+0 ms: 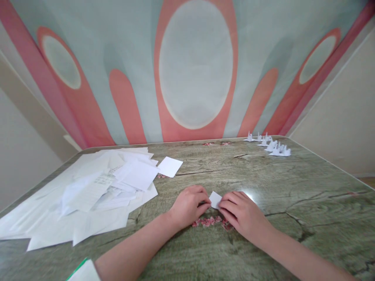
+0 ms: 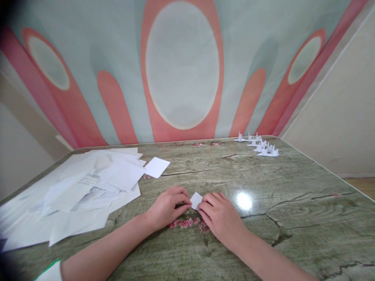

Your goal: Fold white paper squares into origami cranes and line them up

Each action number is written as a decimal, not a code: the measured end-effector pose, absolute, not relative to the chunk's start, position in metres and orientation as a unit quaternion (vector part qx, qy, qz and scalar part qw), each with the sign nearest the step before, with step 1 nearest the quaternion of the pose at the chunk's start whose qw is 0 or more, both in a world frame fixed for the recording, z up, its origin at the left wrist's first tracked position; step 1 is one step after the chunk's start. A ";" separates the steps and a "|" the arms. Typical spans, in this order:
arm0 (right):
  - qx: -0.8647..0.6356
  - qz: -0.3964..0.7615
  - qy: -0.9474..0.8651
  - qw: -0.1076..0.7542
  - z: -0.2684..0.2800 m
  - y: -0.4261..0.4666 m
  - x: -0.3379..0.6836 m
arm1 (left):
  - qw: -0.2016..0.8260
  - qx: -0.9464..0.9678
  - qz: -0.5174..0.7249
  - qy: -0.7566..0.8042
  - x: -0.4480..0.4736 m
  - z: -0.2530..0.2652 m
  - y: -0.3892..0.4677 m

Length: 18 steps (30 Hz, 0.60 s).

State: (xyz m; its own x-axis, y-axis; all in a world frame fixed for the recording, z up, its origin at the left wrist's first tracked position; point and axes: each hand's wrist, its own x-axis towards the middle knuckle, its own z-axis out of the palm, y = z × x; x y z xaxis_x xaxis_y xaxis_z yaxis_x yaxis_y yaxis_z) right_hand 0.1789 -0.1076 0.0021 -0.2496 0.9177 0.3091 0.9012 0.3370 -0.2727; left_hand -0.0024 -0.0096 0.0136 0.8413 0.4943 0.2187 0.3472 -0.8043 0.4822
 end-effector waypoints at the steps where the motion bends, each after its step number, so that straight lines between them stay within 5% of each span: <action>1: -0.575 0.030 -0.790 0.209 0.003 -0.107 0.179 | 0.223 0.931 0.172 0.231 -0.002 0.013 -0.009; 18: -0.571 0.248 -0.718 0.311 0.003 -0.089 0.187 | 0.266 0.912 0.168 0.263 -0.002 0.015 -0.006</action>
